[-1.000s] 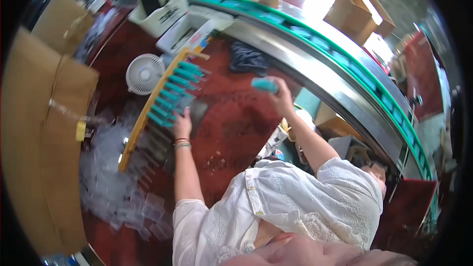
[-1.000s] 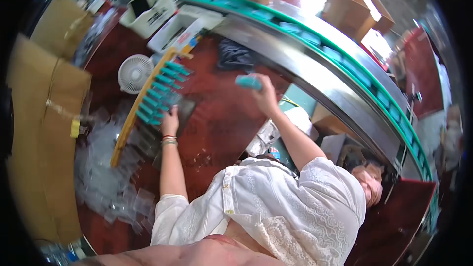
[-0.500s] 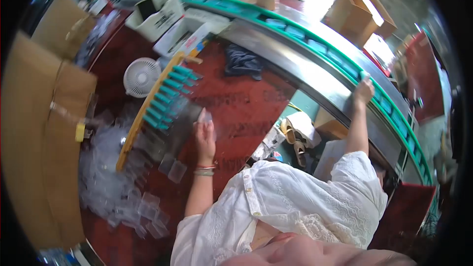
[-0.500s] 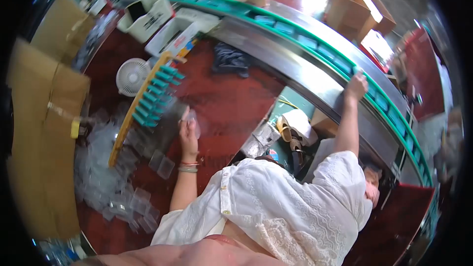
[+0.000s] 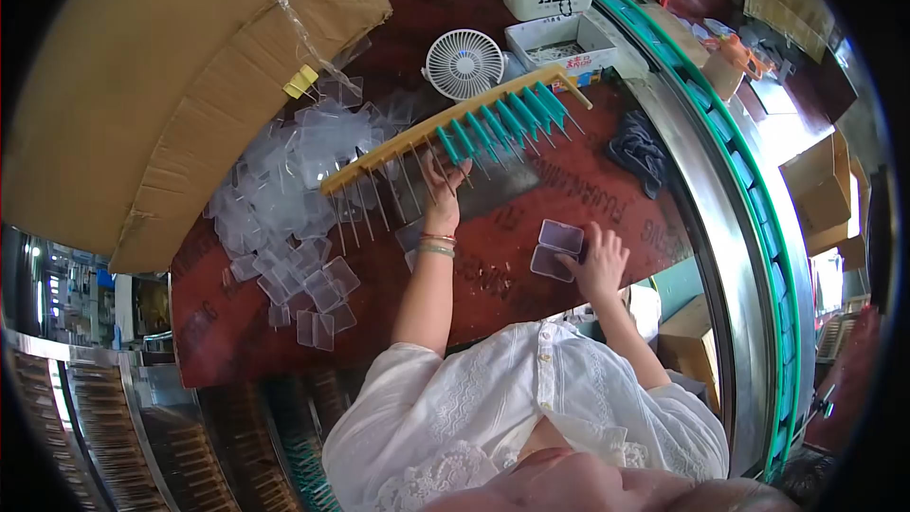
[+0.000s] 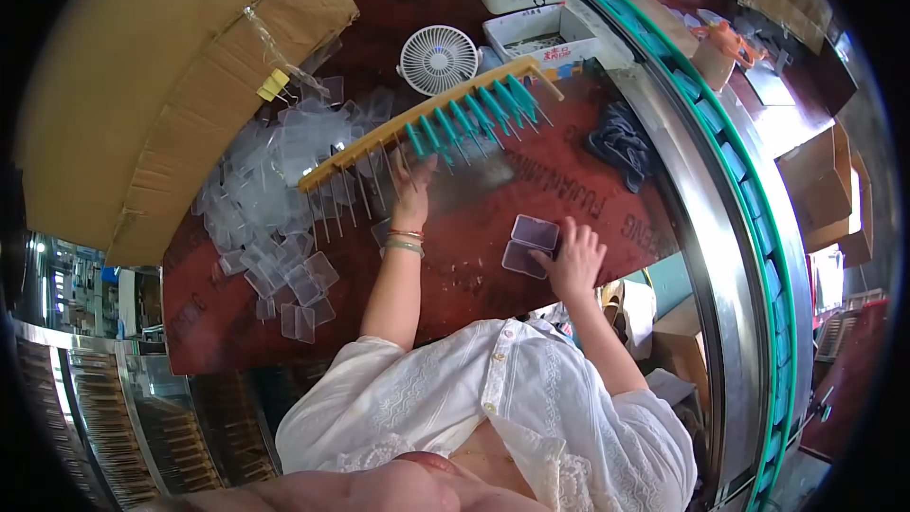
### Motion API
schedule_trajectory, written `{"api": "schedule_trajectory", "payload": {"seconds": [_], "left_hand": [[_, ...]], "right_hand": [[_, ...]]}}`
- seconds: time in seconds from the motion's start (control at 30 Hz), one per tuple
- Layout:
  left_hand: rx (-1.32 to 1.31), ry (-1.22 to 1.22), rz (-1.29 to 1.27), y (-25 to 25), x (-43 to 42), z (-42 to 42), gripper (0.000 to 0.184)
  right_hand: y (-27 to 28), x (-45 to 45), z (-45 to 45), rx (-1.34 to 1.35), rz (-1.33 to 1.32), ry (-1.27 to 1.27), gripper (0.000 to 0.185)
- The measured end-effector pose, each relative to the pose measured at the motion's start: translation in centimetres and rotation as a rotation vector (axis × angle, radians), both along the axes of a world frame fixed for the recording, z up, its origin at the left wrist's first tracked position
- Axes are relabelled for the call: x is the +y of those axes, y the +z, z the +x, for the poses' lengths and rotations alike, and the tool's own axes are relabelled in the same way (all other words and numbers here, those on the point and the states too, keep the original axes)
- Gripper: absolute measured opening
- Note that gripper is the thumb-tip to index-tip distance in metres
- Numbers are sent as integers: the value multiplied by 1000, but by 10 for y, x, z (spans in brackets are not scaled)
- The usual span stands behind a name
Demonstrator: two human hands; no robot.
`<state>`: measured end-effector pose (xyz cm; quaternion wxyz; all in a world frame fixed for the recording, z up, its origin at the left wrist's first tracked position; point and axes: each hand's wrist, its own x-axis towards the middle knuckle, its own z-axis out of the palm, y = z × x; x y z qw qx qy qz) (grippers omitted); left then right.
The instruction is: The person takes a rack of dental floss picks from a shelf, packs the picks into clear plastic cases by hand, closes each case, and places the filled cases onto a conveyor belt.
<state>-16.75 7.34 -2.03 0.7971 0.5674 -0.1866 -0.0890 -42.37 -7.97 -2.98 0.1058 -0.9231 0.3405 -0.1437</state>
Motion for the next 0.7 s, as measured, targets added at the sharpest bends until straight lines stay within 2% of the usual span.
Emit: {"api": "schedule_trajectory", "payload": {"seconds": [0.07,0.1,0.17,0.2,0.23,0.3,0.43,0.53,0.7], "left_hand": [[-6,3,-49,11,-1,-9,52],[-10,5,-95,15,0,-15,51],[-10,5,-143,17,-1,-15,49],[-35,-20,-68,17,0,-11,47],[-59,-45,10,16,2,-9,44],[-78,-74,96,16,5,-13,42],[9,23,5,21,2,-56,36],[6,42,-45,25,0,-97,34],[84,83,-63,24,-5,-100,32]], "right_hand": [[-6,8,11,-6,254,135,59],[-6,8,13,-2,255,133,59],[-6,6,18,-263,411,193,59],[-6,4,20,-392,489,224,59],[-7,2,26,-386,494,220,59],[-11,-5,53,-519,1015,155,60],[-33,-1,96,-644,1036,239,60],[-35,15,113,-646,1283,170,58],[-21,38,113,-697,1510,86,59]]}}
